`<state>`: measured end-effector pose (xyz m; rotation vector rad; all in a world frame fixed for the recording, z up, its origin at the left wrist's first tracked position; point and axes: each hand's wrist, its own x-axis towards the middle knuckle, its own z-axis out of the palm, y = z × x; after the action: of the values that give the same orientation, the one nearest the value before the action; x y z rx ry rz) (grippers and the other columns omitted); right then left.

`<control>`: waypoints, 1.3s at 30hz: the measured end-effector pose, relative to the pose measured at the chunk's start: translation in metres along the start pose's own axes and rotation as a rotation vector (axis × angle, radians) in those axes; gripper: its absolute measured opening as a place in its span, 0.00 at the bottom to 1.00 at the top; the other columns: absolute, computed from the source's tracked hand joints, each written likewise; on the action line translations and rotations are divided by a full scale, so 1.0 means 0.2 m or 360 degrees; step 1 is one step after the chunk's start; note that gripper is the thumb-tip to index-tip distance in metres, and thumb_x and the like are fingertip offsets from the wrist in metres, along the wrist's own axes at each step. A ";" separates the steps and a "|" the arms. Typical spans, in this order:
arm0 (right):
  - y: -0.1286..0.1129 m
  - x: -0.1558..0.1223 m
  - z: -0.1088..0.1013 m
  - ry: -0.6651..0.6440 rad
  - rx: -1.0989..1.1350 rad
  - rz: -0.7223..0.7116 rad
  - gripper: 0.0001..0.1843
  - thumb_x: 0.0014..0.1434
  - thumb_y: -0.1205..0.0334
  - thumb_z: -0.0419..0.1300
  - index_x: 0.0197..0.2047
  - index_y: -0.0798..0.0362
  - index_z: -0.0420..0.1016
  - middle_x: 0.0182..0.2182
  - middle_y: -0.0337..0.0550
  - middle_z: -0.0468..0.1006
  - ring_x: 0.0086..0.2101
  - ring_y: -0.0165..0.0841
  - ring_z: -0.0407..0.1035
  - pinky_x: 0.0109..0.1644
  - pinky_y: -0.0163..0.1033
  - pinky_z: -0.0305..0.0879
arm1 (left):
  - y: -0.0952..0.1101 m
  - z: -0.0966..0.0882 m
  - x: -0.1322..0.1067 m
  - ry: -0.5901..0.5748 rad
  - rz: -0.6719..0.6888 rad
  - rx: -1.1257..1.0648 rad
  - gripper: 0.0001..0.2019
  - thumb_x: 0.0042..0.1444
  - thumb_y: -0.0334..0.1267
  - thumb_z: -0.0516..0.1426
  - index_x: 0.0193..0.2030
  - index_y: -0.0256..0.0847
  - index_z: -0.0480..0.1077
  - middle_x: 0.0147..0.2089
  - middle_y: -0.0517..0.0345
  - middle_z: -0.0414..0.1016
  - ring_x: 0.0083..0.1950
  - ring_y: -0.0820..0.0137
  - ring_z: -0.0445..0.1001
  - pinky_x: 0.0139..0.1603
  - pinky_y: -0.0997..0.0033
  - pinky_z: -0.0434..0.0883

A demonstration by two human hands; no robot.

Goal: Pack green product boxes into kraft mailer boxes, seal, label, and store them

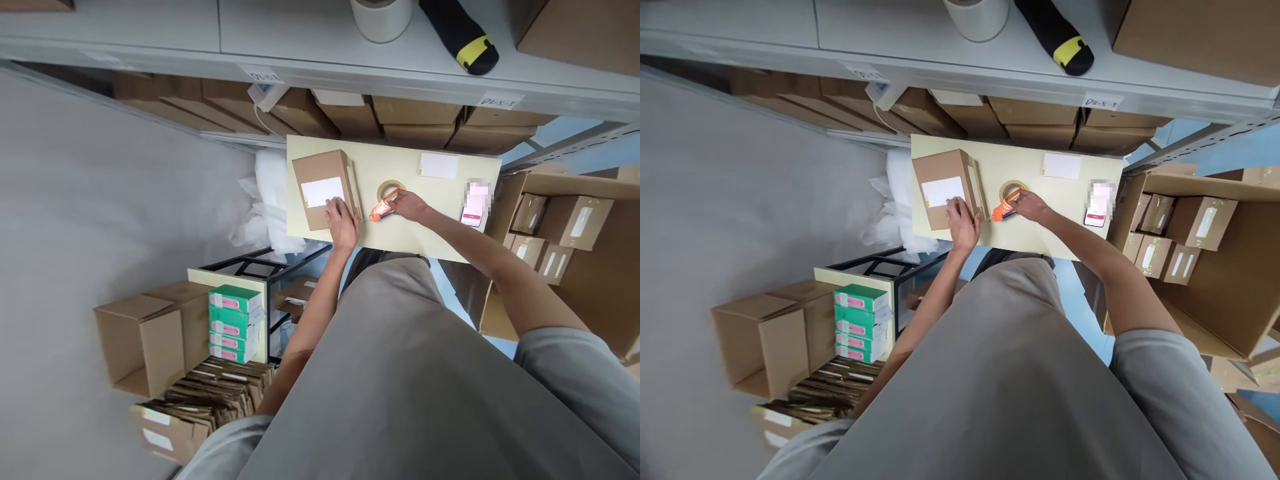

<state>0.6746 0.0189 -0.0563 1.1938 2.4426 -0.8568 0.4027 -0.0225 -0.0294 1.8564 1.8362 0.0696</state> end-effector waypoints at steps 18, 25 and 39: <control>-0.14 -0.10 -0.10 0.0080 0.0096 0.0858 0.28 0.80 0.56 0.52 0.67 0.69 0.79 0.57 0.76 0.87 0.56 0.66 0.84 0.66 0.64 0.74 | 0.02 -0.04 -0.06 -0.0060 0.0052 -0.0081 0.40 0.78 0.42 0.52 0.90 0.23 0.49 0.92 0.24 0.48 0.95 0.42 0.35 0.94 0.35 0.39; -0.20 -0.18 -0.08 0.0173 0.0289 0.1070 0.38 0.81 0.53 0.49 0.80 0.77 0.59 0.57 0.77 0.86 0.58 0.63 0.82 0.76 0.64 0.67 | -0.05 -0.21 -0.01 -0.0068 0.0205 -0.0154 0.34 0.74 0.43 0.57 0.82 0.28 0.66 0.83 0.27 0.67 0.88 0.39 0.60 0.89 0.37 0.59; -0.75 0.05 0.19 0.0853 0.0473 0.1844 0.37 0.75 0.66 0.47 0.81 0.73 0.64 0.70 0.84 0.75 0.71 0.60 0.71 0.75 0.67 0.68 | -0.36 -0.45 0.16 -0.0290 0.0789 -0.0263 0.29 0.78 0.38 0.48 0.81 0.36 0.69 0.79 0.36 0.73 0.83 0.53 0.70 0.87 0.48 0.67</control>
<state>0.5492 -0.0699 -0.0328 2.7515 1.3889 -0.5369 0.3035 0.0320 0.0097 2.0774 1.1824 0.2120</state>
